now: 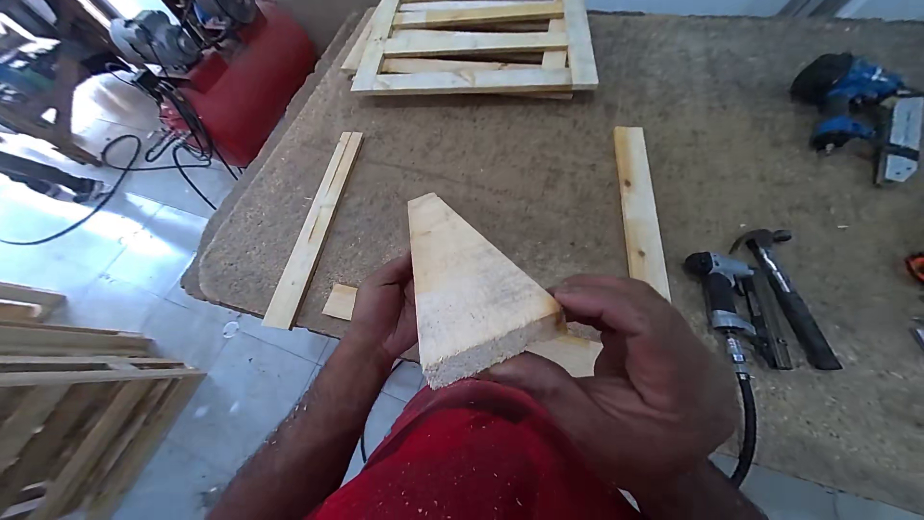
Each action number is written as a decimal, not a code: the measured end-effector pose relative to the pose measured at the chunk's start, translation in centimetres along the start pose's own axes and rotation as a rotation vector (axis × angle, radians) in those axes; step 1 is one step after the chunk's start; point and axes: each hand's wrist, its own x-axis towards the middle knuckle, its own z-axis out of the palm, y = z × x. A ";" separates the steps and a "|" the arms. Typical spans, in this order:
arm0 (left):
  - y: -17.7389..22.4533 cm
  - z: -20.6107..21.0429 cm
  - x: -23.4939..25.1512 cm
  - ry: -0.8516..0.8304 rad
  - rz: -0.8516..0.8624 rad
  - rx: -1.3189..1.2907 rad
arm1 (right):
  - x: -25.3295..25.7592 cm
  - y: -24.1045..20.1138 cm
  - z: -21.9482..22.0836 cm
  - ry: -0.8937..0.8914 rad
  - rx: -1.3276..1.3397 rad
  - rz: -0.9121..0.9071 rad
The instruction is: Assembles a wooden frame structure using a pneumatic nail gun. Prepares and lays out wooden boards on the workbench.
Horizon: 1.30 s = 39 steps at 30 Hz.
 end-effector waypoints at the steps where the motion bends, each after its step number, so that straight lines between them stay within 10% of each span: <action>1: 0.0 0.3 -0.1 0.022 -0.006 -0.013 | 0.0 0.1 -0.1 0.003 0.012 0.005; 28: -1.8 -2.8 3.8 -0.059 -0.115 -0.057 | -0.1 1.6 -2.6 0.152 0.090 0.153; 34: -3.6 -2.0 9.4 0.014 -0.013 0.064 | -3.0 -0.4 -4.7 -0.106 0.290 0.672; 39: -7.9 -3.7 8.8 0.066 -0.050 -0.037 | -6.8 3.3 -9.9 -0.133 -0.157 0.846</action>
